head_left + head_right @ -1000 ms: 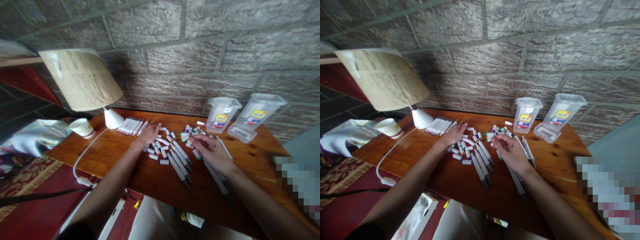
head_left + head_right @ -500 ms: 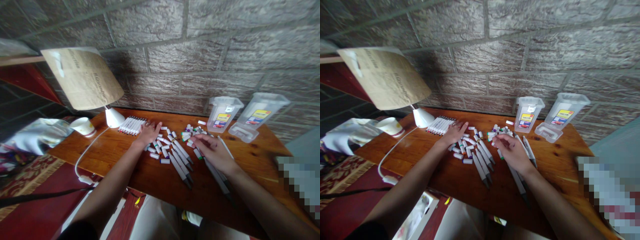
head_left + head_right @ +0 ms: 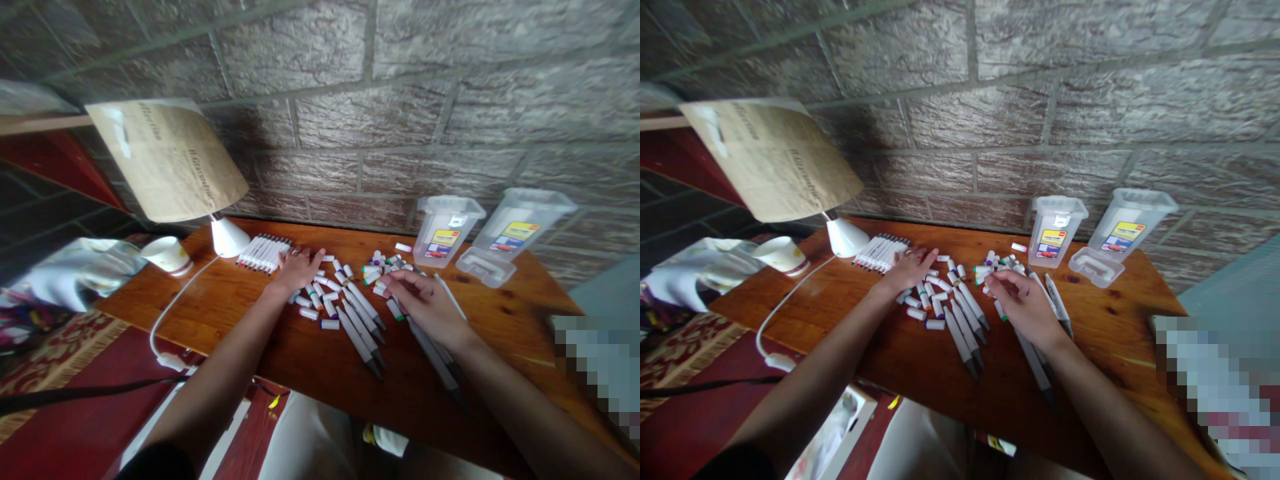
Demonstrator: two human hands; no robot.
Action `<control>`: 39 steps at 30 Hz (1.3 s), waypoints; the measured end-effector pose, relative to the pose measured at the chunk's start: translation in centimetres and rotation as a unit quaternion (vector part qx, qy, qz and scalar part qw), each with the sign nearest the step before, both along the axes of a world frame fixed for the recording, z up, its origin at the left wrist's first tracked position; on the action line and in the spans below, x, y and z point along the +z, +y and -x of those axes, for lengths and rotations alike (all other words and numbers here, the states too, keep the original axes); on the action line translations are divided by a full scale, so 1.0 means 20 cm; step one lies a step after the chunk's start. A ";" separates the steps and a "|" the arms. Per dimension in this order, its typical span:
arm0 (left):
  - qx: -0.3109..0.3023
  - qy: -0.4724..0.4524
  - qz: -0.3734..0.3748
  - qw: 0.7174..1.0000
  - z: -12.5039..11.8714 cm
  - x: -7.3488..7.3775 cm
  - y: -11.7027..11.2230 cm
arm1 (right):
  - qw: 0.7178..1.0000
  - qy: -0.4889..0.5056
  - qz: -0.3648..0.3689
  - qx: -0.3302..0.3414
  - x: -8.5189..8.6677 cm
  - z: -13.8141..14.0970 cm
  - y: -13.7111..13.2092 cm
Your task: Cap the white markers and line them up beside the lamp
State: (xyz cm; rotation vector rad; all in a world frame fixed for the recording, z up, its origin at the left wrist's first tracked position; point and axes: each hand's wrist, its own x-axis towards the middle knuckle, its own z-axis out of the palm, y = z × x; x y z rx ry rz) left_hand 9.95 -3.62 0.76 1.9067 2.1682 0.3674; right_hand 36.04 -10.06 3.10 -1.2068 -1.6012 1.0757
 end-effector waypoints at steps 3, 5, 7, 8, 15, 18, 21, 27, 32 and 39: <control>0.000 0.003 -0.012 1.000 0.00 0.00 0.00 | 1.000 -0.001 -0.001 0.001 0.00 0.00 0.00; -0.001 0.000 -0.015 1.000 0.00 0.00 0.00 | 1.000 -0.001 -0.002 0.004 0.00 0.00 0.00; -0.002 -0.005 -0.017 1.000 0.00 0.01 0.00 | 1.000 -0.003 -0.003 0.008 0.00 0.00 0.00; -0.003 -0.006 -0.017 1.000 0.00 0.01 0.00 | 1.000 -0.005 -0.004 0.008 0.00 0.00 0.00; 0.002 -0.010 -0.010 1.000 -0.01 0.01 -0.01 | 1.000 -0.003 -0.007 0.000 0.00 0.00 0.00; -0.002 -0.012 -0.015 1.000 0.00 0.01 -0.01 | 1.000 -0.006 -0.009 0.002 0.00 0.00 0.00; -0.006 -0.014 -0.024 1.000 0.00 0.00 -0.01 | 1.000 -0.007 -0.011 0.005 0.00 0.00 0.00; -0.014 -0.025 -0.040 0.999 0.00 0.01 0.00 | 1.000 0.004 -0.006 0.004 -0.01 -0.01 0.01; -0.039 -0.019 -0.064 0.997 0.01 0.00 0.00 | 1.000 -0.004 -0.009 0.005 -0.01 -0.01 0.00; -0.062 -0.014 -0.064 0.996 0.00 0.00 0.00 | 1.000 0.001 -0.009 0.006 0.00 0.00 0.00</control>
